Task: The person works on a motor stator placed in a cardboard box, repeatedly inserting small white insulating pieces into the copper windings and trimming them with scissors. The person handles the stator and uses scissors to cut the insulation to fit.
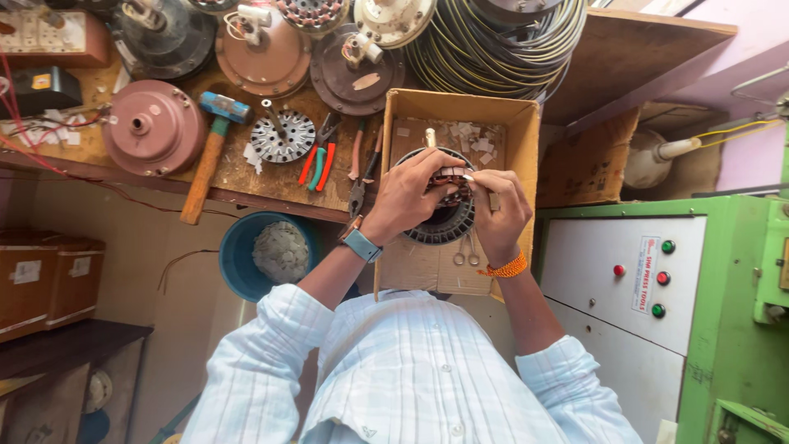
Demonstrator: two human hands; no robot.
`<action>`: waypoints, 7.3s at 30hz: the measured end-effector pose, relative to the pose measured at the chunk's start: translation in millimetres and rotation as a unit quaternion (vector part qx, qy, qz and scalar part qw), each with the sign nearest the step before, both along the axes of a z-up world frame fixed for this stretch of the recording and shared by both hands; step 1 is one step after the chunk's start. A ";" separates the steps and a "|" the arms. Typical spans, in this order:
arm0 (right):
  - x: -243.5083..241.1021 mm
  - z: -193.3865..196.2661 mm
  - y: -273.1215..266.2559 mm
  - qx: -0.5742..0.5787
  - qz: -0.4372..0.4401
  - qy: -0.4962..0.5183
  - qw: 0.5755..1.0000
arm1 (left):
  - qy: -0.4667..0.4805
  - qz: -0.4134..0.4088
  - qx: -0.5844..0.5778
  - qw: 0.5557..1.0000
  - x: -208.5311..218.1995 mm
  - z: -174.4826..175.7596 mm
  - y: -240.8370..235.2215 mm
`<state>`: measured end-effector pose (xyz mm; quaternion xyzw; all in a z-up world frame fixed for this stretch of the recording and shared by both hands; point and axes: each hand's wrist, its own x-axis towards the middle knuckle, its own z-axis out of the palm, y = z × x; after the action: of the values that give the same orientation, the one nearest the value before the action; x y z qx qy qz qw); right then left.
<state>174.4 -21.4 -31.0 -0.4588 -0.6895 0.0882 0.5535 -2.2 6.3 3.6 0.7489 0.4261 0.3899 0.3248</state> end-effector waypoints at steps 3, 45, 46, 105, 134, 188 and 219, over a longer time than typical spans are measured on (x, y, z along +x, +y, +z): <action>8.6 5.7 -0.1 0.025 0.012 -0.064 0.998 | -0.001 0.002 0.007 1.000 2.0 -3.0 -1.0; 13.3 64.2 3.5 -0.258 0.095 0.011 0.962 | 0.004 -0.130 -0.249 0.960 -16.5 -23.1 31.6; 11.9 62.6 2.6 -0.235 0.095 -0.001 0.967 | 0.019 -0.126 -0.242 0.962 -18.3 -20.2 31.3; 8.8 14.5 -40.9 -0.145 0.100 -0.043 0.983 | -0.027 0.135 0.144 0.980 13.5 -38.3 -65.2; 54.4 -155.6 65.5 -0.241 -0.137 -0.006 0.961 | -0.009 -0.016 0.048 0.999 -12.8 -10.5 -12.0; 3.7 16.3 -148.7 -0.353 0.019 0.161 0.922 | -0.129 -0.124 -0.267 0.947 5.8 -16.8 -116.8; 37.8 -229.1 -199.9 -0.612 -0.231 -0.189 0.733 | -0.348 -0.078 -0.479 0.803 -2.6 -15.3 -101.4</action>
<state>212.2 -221.3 -260.1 -0.8508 -0.4495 0.2718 0.0150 -4.8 -95.1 -11.6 0.3434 0.3572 0.3440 0.7976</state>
